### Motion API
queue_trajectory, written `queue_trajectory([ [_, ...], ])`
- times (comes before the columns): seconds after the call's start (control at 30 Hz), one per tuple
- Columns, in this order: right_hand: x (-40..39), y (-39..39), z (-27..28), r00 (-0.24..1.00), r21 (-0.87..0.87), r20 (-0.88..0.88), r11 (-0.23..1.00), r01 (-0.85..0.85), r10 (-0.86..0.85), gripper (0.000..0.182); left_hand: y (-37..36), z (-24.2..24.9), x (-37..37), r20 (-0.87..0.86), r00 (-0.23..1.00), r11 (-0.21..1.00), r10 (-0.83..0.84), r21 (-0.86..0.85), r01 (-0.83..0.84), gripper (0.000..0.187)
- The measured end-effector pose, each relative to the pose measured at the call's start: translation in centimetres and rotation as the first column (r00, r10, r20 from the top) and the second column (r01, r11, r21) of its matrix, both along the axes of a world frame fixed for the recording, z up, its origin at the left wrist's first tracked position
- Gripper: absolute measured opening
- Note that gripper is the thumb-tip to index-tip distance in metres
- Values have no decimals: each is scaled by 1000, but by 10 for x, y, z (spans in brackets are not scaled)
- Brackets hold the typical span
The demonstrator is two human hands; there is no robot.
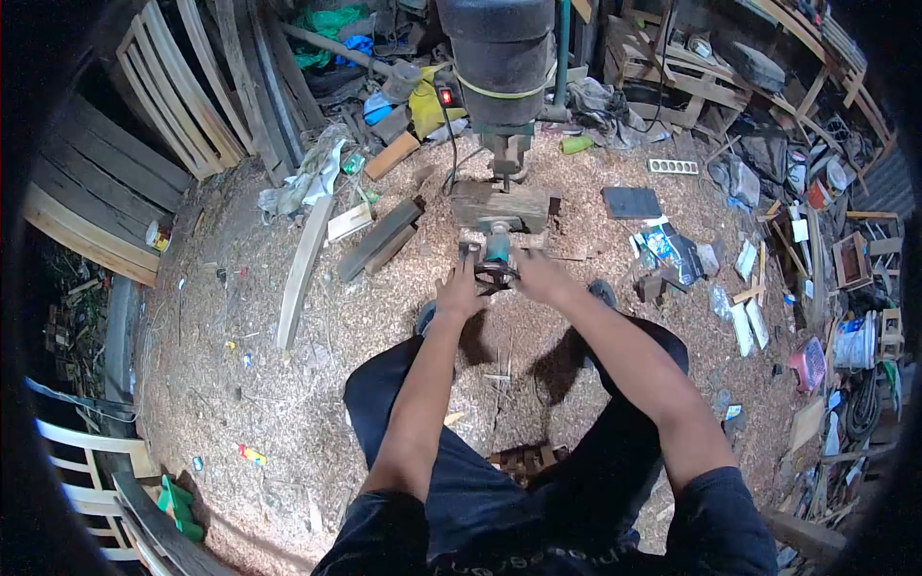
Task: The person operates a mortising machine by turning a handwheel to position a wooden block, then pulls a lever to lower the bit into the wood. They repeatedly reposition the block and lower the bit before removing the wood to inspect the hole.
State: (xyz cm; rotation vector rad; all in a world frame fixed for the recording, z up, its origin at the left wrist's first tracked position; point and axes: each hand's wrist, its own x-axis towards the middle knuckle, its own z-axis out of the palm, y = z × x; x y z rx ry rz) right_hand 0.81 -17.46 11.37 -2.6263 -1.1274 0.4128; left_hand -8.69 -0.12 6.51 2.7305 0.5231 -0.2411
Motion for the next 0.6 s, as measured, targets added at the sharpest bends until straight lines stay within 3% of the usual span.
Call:
queue_trajectory([
  [0.1, -8, 17, -45, 989, -84, -135, 993, -78, 66, 76, 2, -25, -6, -59, 998, 1000, 2, 8, -1, 106],
  [0.13, -16, 19, -54, 998, -55, -37, 997, -50, 48, 76, 5, -28, -7, -44, 999, 999, 2, -34, -4, 104],
  [0.23, -21, 17, -57, 999, -21, 40, 999, -24, 25, 70, 8, -30, -5, -70, 998, 998, -10, -67, 5, 103],
  [0.33, -16, 16, -46, 1000, -26, -5, 999, -26, 26, 51, 1, -33, 1, -104, 992, 994, 72, -73, -80, 97],
  [0.47, -8, 22, -44, 999, -24, 0, 999, -36, 36, 40, 4, -36, 2, -62, 996, 991, 69, -110, -76, 96],
  [0.53, -8, 24, -42, 999, -24, -18, 999, -44, 44, 35, 12, -41, -4, -4, 999, 987, 51, -150, -51, 95],
  [0.6, -7, 26, -45, 1000, -25, 6, 999, -22, 22, 45, 17, -44, 0, -38, 998, 985, 53, -164, -58, 94],
])
